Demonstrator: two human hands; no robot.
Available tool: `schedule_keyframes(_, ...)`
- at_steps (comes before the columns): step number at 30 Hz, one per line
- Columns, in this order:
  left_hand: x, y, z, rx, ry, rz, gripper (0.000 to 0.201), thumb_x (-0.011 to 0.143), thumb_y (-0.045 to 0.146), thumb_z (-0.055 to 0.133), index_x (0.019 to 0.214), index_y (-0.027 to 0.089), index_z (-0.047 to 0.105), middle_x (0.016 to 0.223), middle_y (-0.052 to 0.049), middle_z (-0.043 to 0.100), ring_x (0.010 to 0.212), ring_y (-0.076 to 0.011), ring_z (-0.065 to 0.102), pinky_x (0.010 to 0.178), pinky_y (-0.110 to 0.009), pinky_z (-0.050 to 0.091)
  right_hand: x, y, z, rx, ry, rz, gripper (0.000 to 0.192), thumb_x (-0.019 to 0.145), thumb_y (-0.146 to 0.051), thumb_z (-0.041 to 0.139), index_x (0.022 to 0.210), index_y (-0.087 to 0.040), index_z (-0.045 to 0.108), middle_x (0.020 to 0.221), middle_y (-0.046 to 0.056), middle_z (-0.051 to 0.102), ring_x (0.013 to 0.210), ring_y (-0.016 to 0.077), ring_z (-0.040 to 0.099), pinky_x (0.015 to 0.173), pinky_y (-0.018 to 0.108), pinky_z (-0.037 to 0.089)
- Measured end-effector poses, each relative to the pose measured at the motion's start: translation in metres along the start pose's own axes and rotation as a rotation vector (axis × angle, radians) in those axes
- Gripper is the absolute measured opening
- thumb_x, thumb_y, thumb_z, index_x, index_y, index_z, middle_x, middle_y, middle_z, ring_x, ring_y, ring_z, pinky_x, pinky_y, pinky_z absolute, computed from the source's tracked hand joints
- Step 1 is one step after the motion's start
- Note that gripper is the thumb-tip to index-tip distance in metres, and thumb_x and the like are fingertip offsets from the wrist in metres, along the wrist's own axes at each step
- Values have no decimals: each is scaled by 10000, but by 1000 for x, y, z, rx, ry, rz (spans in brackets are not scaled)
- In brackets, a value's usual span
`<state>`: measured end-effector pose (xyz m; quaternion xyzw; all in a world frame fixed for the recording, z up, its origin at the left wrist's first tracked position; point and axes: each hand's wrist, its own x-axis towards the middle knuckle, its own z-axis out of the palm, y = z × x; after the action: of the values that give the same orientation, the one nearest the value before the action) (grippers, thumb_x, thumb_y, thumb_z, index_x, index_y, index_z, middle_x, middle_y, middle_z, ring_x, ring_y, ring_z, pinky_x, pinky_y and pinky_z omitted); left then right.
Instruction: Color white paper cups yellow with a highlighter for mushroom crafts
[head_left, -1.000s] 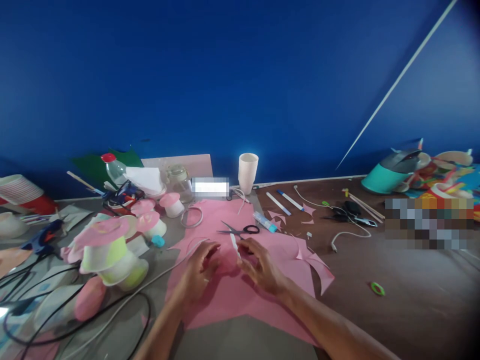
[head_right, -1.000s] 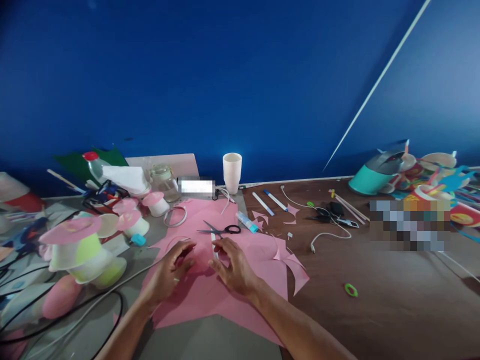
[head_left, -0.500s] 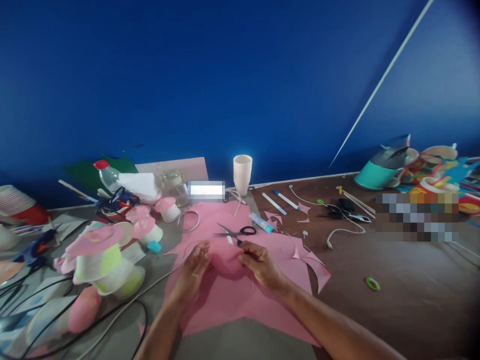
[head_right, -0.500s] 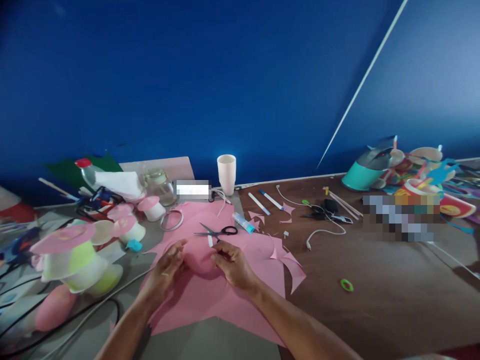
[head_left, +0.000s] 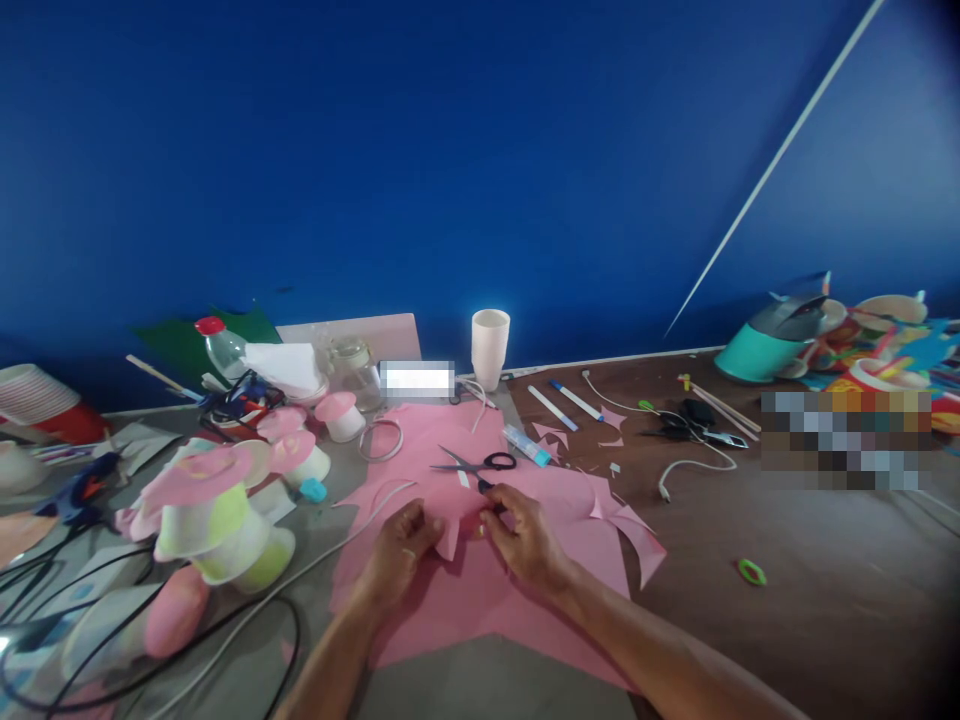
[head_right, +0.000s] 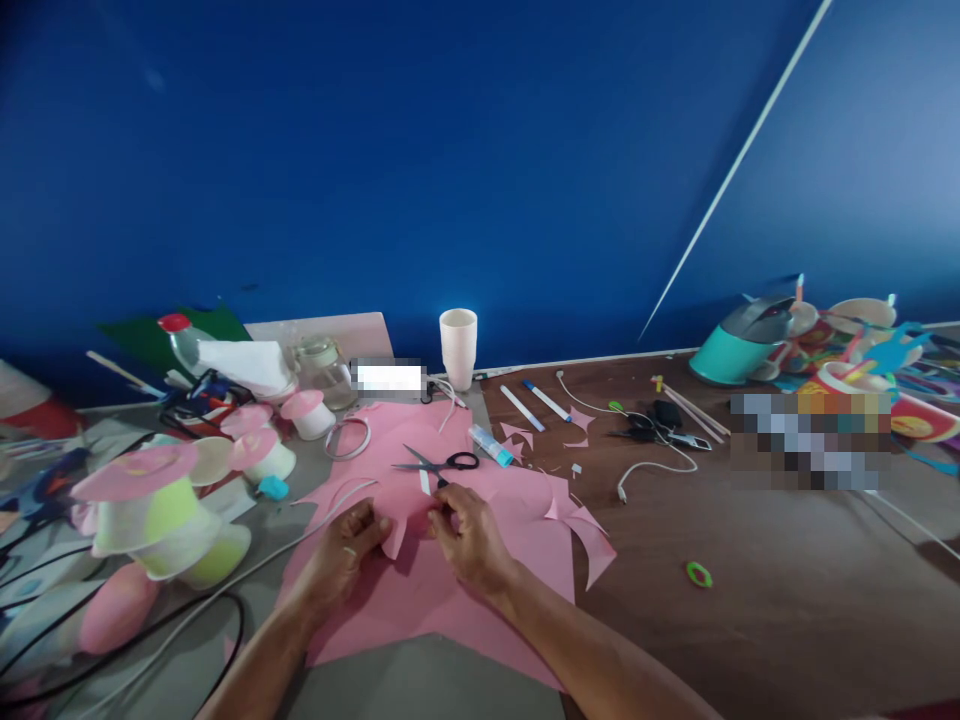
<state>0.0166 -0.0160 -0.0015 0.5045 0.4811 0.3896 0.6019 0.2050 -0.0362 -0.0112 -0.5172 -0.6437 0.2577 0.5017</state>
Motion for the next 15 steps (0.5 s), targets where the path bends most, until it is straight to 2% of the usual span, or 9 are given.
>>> schedule_keyframes(6,1,-3,1,89,52,27,345,787,385,661,630,207,411,584,70,410,566,-99,387,551,-242,328,0,-4,0,-18,-16,69,71,817,-207,564,750,-199,588,656,28,652,618,181,582,580,286,470)
schedule_keyframes(12,-2,2,0,307,143,135,354,796,415,623,614,225,386,563,70,374,554,-113,364,535,-253,298,1,-8,-4,-84,-49,11,228,824,-261,574,620,-224,480,579,-4,548,572,162,497,540,276,404)
schedule_keyframes(15,-5,5,2,369,162,167,343,792,408,608,604,227,386,556,71,361,546,-113,359,531,-251,294,2,-6,-3,-138,2,-55,317,834,-237,568,563,-237,403,533,-14,478,532,155,450,516,275,362)
